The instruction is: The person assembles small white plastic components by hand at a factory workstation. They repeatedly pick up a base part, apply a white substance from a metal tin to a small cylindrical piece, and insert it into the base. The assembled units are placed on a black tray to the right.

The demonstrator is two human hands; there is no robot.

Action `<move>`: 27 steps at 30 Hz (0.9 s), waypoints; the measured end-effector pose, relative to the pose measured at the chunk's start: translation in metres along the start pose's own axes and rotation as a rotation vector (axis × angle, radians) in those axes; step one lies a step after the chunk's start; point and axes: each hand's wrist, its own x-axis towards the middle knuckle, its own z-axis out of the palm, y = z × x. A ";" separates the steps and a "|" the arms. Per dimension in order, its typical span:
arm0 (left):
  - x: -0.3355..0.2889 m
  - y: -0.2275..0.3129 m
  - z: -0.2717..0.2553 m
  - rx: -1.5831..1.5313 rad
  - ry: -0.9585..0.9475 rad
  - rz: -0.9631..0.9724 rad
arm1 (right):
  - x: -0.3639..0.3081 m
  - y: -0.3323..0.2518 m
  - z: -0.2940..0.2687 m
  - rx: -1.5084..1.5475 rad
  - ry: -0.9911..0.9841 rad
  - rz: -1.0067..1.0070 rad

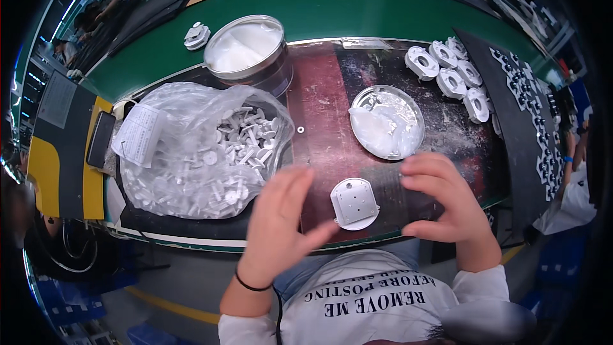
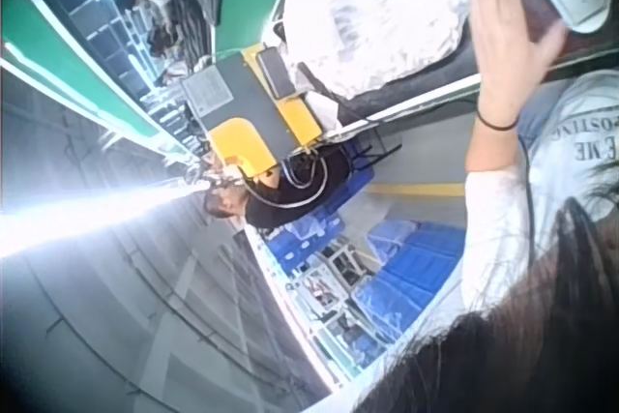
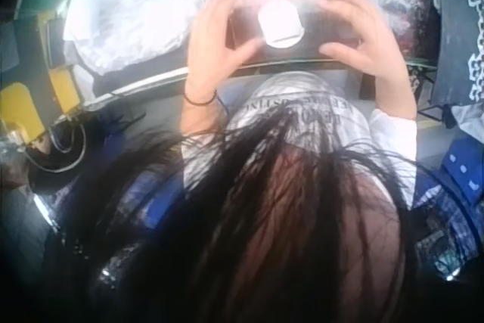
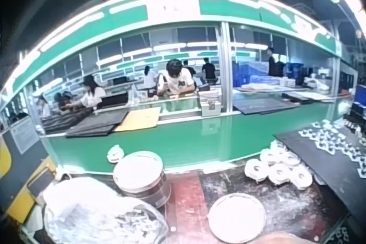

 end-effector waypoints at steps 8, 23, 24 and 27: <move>0.047 -0.062 -0.017 0.558 0.029 -0.093 | -0.031 0.001 -0.003 0.032 0.099 0.010; 0.063 -0.013 -0.016 0.418 0.379 0.412 | -0.011 -0.003 0.009 0.581 0.169 0.145; 0.066 0.002 -0.010 0.378 0.410 0.523 | -0.001 -0.007 0.016 0.620 0.170 0.226; 0.069 0.033 0.007 0.243 0.388 0.774 | 0.020 -0.011 0.034 0.961 0.206 0.397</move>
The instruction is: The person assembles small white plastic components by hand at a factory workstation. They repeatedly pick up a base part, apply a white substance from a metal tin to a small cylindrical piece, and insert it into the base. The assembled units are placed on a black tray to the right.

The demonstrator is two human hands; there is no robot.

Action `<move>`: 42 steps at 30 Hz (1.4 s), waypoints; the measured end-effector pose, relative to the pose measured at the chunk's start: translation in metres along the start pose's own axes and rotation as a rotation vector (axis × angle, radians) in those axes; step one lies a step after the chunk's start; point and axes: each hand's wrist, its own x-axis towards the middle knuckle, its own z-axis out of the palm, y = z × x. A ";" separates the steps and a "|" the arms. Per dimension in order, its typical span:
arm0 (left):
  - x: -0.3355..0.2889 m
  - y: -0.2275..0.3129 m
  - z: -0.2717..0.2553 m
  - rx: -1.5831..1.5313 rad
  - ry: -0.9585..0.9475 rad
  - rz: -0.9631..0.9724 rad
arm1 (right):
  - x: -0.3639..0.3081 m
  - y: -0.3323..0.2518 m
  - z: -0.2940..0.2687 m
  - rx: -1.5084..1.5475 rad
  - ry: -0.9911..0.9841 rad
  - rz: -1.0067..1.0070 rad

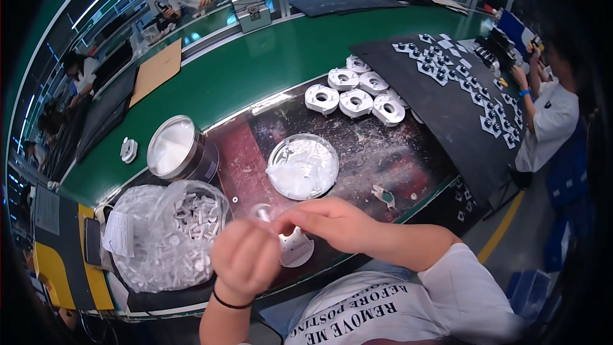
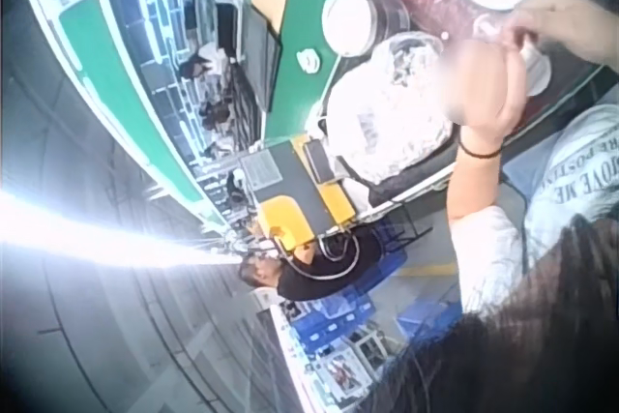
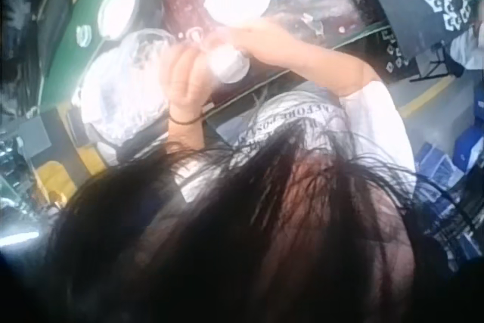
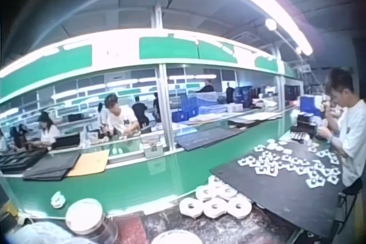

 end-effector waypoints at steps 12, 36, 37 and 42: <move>-0.001 0.011 -0.005 -0.212 -0.201 0.025 | -0.017 -0.004 -0.023 0.024 0.150 0.049; -0.069 0.010 -0.022 -0.172 -0.153 -0.392 | 0.015 0.030 -0.110 -1.419 0.291 -0.398; -0.069 0.010 -0.022 -0.170 -0.155 -0.391 | 0.016 0.029 -0.109 -1.428 0.283 -0.398; -0.071 0.009 -0.021 -0.178 -0.157 -0.400 | 0.018 0.028 -0.106 -1.489 0.273 -0.385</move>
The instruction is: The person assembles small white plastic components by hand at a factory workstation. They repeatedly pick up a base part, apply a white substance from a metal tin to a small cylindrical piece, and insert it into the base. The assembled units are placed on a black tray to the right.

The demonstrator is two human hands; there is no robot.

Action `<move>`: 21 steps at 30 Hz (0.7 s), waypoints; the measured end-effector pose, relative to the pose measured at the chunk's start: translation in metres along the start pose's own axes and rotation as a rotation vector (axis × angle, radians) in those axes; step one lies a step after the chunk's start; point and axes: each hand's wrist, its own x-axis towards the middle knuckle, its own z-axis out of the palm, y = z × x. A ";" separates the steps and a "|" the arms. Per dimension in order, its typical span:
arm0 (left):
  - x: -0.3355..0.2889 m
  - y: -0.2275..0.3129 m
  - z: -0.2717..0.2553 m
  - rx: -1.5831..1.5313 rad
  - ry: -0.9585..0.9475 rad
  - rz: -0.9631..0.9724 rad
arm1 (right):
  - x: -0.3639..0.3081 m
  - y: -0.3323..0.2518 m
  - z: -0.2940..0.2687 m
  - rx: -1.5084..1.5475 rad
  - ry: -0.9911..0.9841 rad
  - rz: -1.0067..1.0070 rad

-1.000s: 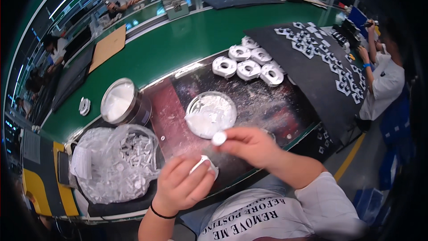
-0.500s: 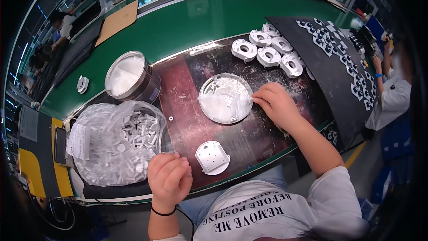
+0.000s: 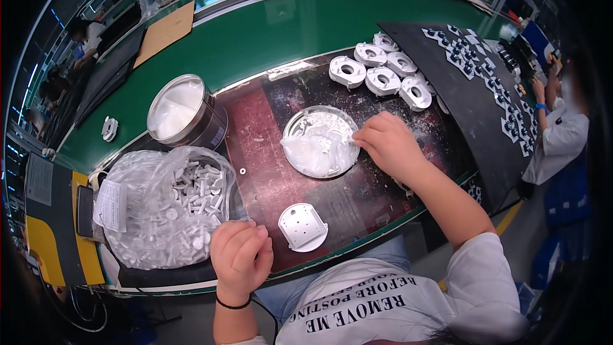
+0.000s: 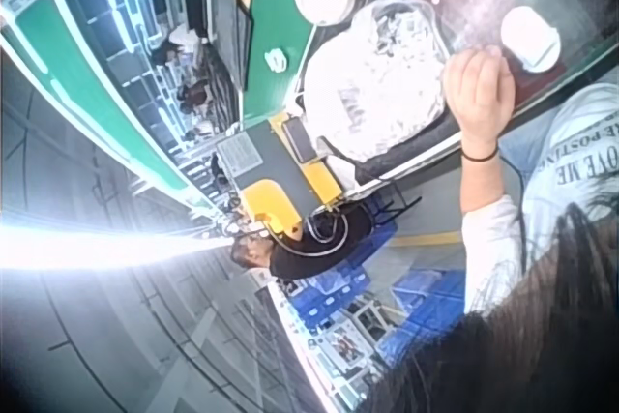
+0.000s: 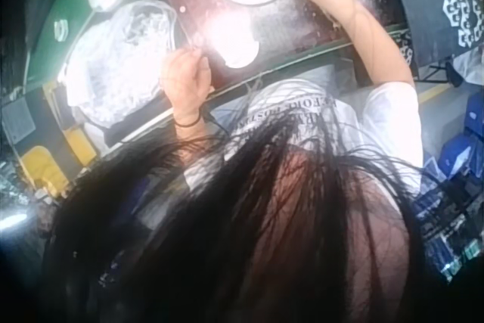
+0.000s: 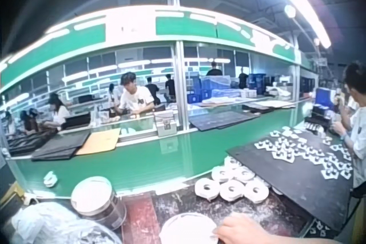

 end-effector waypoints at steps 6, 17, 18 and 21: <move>-0.001 0.000 0.000 0.002 0.001 -0.002 | 0.000 -0.001 0.003 -0.020 0.005 -0.009; -0.006 -0.001 -0.001 -0.011 -0.026 -0.020 | -0.002 -0.001 0.003 -0.018 0.023 0.004; -0.006 -0.001 -0.002 -0.012 -0.025 -0.021 | -0.002 -0.001 0.003 -0.010 0.017 0.020; -0.005 -0.001 -0.001 -0.003 -0.008 -0.020 | -0.004 0.001 0.003 0.053 0.020 0.080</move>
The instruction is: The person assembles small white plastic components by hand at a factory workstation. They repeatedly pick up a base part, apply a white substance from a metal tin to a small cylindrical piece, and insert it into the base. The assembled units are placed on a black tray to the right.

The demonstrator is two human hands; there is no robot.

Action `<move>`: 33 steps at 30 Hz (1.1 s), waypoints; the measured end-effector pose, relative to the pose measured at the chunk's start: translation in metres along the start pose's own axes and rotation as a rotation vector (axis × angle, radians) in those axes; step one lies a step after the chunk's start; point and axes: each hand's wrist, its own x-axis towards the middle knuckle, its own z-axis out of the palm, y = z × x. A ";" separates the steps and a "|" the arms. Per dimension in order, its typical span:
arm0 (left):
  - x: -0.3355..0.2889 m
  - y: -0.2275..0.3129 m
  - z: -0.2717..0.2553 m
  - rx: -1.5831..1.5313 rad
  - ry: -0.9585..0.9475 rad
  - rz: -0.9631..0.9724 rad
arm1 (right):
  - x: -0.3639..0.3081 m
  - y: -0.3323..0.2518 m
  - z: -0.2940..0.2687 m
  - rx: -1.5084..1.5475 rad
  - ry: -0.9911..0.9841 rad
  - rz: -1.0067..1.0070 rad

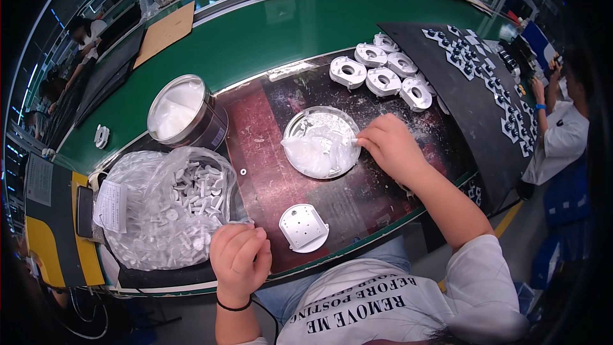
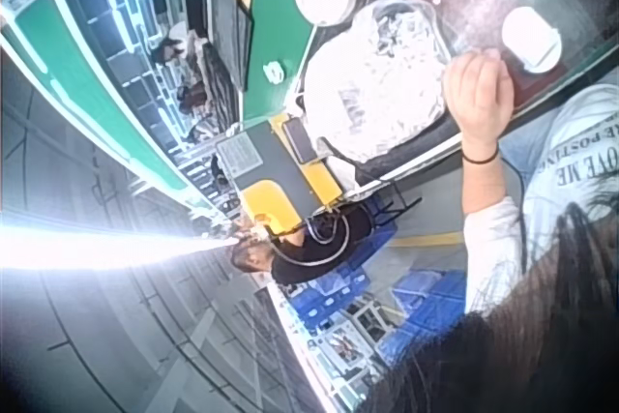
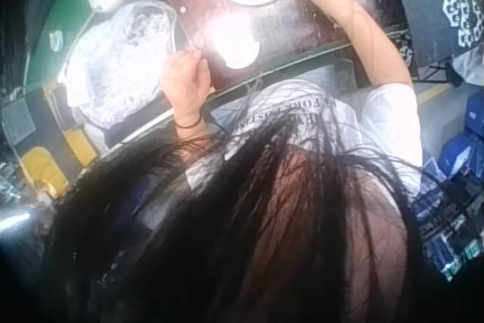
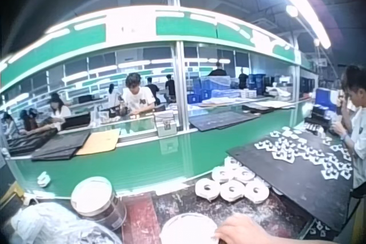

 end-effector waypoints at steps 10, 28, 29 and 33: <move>-0.002 0.007 -0.001 -0.034 -0.012 -0.032 | -0.010 -0.014 -0.020 1.140 -0.313 0.809; -0.013 0.014 -0.006 -0.086 0.041 -0.092 | -0.030 -0.058 -0.017 1.817 -0.361 0.809; -0.013 0.015 -0.005 -0.099 0.038 -0.102 | -0.031 -0.062 -0.015 1.793 -0.364 0.818; -0.011 0.022 0.001 -0.182 0.037 -0.127 | -0.042 -0.082 -0.007 1.772 -0.380 0.781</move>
